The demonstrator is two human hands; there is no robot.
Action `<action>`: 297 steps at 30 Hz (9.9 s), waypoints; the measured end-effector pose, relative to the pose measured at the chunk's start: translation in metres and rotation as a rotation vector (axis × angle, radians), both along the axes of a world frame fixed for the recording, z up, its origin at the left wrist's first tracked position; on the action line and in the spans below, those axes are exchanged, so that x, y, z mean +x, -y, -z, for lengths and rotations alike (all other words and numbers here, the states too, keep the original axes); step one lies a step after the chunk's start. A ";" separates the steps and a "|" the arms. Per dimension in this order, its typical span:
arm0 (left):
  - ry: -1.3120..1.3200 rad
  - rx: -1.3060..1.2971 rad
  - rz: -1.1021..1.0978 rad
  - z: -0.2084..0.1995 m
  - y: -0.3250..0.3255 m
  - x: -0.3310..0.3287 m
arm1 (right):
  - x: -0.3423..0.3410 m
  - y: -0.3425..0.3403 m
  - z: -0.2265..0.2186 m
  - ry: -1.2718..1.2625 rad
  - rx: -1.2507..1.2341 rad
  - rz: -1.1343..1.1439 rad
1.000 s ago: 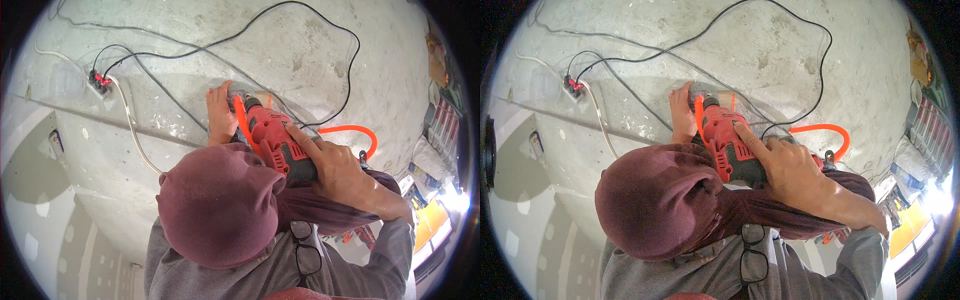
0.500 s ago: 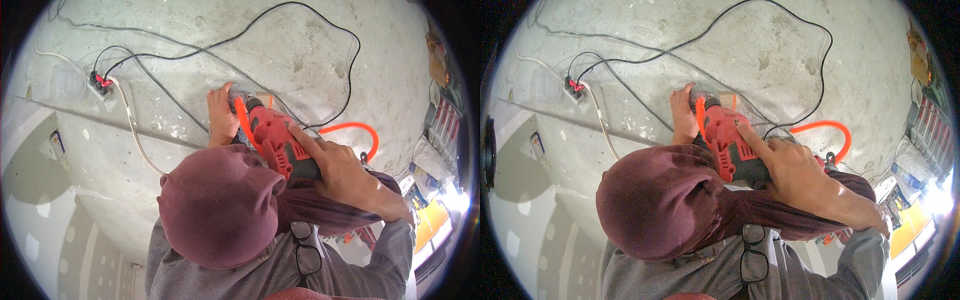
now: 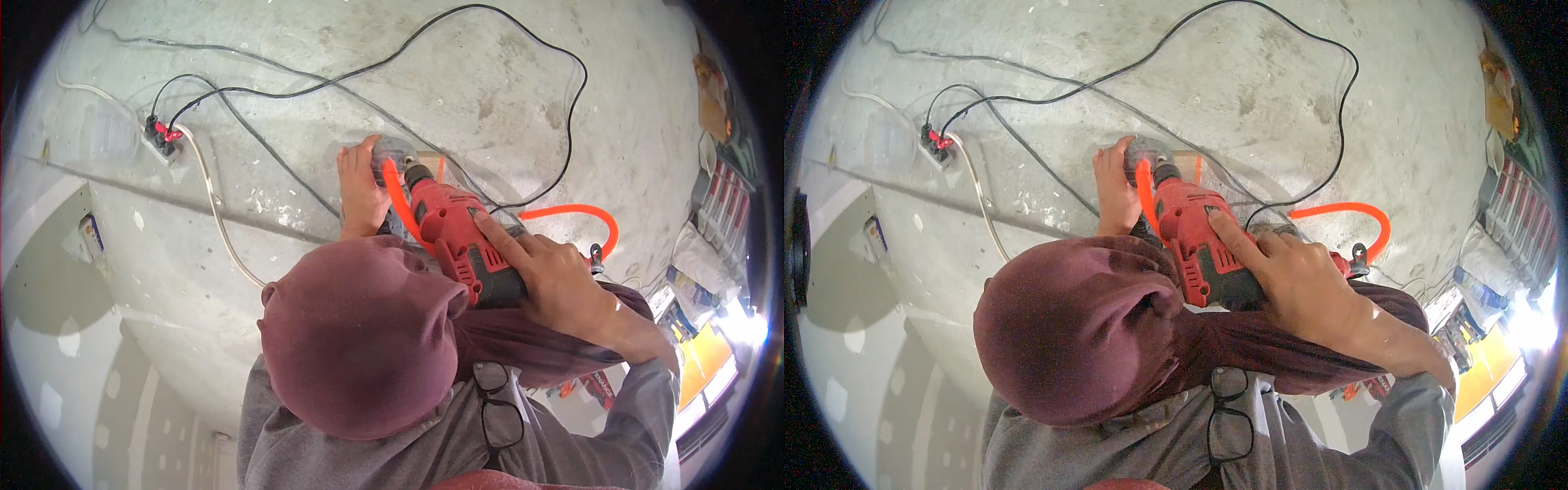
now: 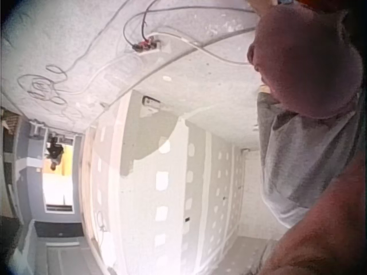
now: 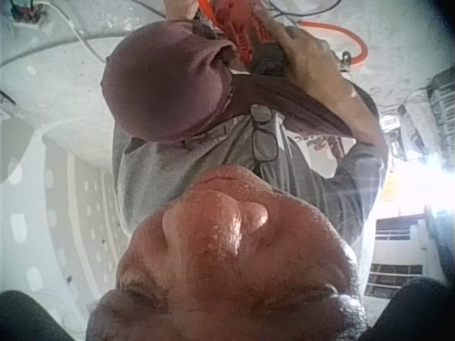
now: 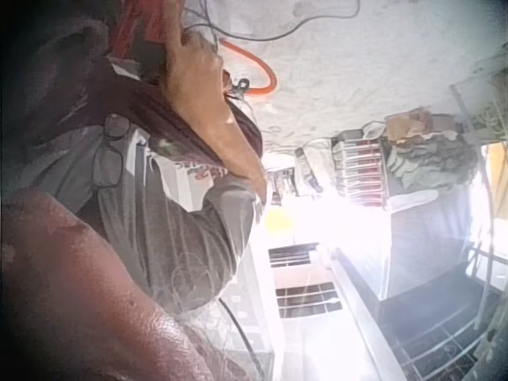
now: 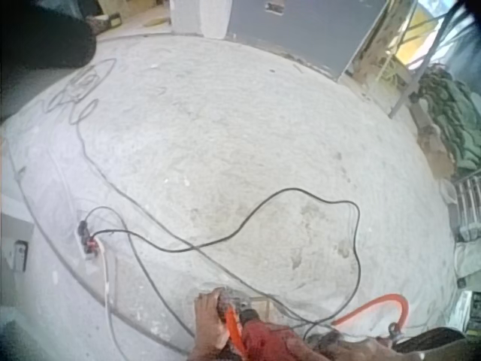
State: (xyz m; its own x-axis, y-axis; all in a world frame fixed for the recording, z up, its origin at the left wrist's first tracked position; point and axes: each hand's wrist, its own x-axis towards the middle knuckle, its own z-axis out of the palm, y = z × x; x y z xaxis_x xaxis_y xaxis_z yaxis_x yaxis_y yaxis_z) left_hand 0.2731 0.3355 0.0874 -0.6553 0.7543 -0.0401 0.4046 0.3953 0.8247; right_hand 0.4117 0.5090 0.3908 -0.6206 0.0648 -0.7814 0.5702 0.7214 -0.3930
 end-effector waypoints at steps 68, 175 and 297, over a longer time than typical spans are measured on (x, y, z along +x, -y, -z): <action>-0.266 -0.126 0.199 0.013 0.010 0.000 | 0.081 -0.017 0.025 -0.544 -0.097 0.405; -0.112 -0.032 0.148 0.005 0.018 -0.001 | 0.026 -0.009 -0.035 -0.339 -0.050 0.428; -0.034 -0.007 0.159 0.003 0.016 0.006 | 0.021 0.012 -0.001 -0.113 0.066 0.055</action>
State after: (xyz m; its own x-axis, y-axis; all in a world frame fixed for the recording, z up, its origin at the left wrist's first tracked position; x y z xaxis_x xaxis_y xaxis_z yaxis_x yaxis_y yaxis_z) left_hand 0.2790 0.3194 0.0843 -0.5289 0.8483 -0.0258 0.4897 0.3299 0.8071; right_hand 0.4322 0.4966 0.3922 -0.6987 0.1503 -0.6995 0.5642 0.7169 -0.4095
